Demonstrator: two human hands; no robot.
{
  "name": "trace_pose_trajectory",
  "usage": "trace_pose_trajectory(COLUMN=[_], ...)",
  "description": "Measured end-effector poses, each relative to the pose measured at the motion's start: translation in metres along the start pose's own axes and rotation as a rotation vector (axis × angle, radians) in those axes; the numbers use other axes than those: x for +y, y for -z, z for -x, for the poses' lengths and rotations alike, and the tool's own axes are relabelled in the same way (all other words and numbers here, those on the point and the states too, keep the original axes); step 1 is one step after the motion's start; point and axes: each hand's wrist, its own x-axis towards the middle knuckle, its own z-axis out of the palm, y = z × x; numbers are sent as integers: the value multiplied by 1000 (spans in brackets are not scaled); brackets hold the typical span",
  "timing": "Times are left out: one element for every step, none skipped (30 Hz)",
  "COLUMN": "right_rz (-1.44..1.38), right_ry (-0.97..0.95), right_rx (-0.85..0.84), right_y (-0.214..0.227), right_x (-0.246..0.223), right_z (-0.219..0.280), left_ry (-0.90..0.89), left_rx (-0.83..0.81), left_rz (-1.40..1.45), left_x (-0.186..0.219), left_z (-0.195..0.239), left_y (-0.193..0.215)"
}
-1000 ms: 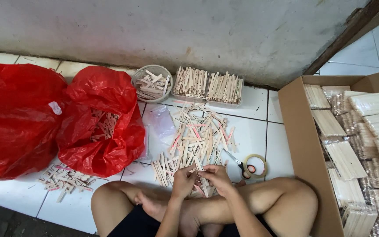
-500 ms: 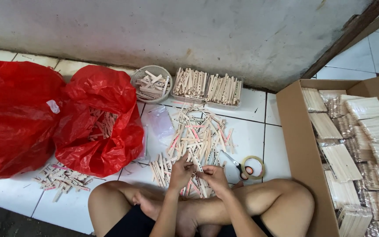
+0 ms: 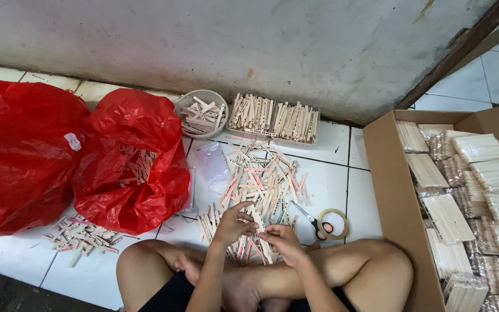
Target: The person sits on the floor and bundles small wooden sticks together. They use scissors to cut a piece of tape and wrap it around the bundle to secure it. The person then places the finished bundle into a cardboard box.
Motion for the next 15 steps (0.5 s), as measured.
trace_pose_trajectory(right_rz=[1,-36,-72,-71,-104,-137,-134,-115,-96,-92,-116,-139,-136,-169,-203], right_ry=[1,0,0,0,4,7,6,-6,-17,-18,-25,-30,-30,-32,-34], right_rx=[1,30,58,59,63,67,66,68,70,67,22,-22,-24,-66,-108], right_y=[2,5,7,9,11,12,10,8,6,8,10,12,12,13,14], right_x=[9,18,27,32,36,42,36,30,25,27,30,32,32,32,33], right_z=[-8,-16,-24,-28,-33,-37,-32,-27,-22,-23,-25,-27,-28,-28,-28], left_ry=[-1,-17,-32,-32,-40,-46,-46,-61,-77,-76,-75,-75,-77,-63,-48], left_rx=[0,36,73,73,75,79,80,77,73,77,63,48,51,42,32], left_rz=[1,-41,-83,-81,-117,-152,-149,-125,-101,-98,-57,-17,-15,30,76], left_x=[-8,-16,-25,-28,-32,-37,-39,-41,-43,-45,-47,-49,-51,-53,-56], left_z=[-4,-8,-13,-12,-11,-10,-9,-8,-7,-6,-4,-4,-4,-5,-5], left_y=[-1,-3,-4,-7,-10,-12,-12,-13,-13,-12,-11,-10,-9,-9,-8])
